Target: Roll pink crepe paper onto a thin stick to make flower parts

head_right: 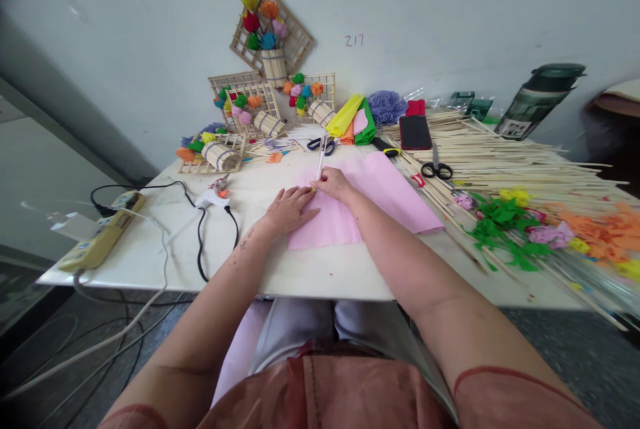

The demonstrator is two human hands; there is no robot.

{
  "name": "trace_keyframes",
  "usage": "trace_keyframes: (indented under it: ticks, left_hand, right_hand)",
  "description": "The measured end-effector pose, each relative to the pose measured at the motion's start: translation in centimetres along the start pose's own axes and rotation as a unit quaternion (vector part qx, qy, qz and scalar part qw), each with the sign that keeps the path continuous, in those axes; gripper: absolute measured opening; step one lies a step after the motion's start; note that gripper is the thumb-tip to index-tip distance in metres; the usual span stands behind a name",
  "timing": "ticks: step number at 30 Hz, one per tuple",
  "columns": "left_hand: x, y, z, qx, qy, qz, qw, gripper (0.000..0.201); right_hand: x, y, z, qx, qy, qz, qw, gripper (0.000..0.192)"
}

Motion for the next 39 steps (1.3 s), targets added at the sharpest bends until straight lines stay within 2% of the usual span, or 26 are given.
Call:
trace_keyframes:
  ticks: [13,27,35,39]
  left_hand:
    - [0.21,0.10,-0.03,0.005,-0.016,-0.002,1.000,0.057]
    - [0.20,-0.08,-0.25,0.010,-0.052,-0.003,0.999,0.055]
    - [0.30,-0.26,-0.43,-0.006,-0.126,-0.035,0.991,0.040]
    - [0.59,0.02,-0.03,-0.007,-0.135,-0.046,0.990,0.047]
  right_hand:
    - [-0.24,0.09,0.30,0.015,0.026,-0.035,0.999,0.012]
    - [0.48,-0.30,-0.09,-0.010,0.021,-0.012,1.000,0.013]
    - [0.31,-0.36,0.27,0.034,0.072,-0.008,0.997,0.012]
    - [0.24,-0.40,0.36,0.049,0.062,-0.005,0.997,0.015]
Point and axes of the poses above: each hand's wrist, its own y-axis towards the middle knuckle, its own z-axis out of the palm, x = y × z, the point moved 3 cm from there along y, towards the middle knuckle, and after that the axes turned 11 degrees about x, right-handed, at the moved point
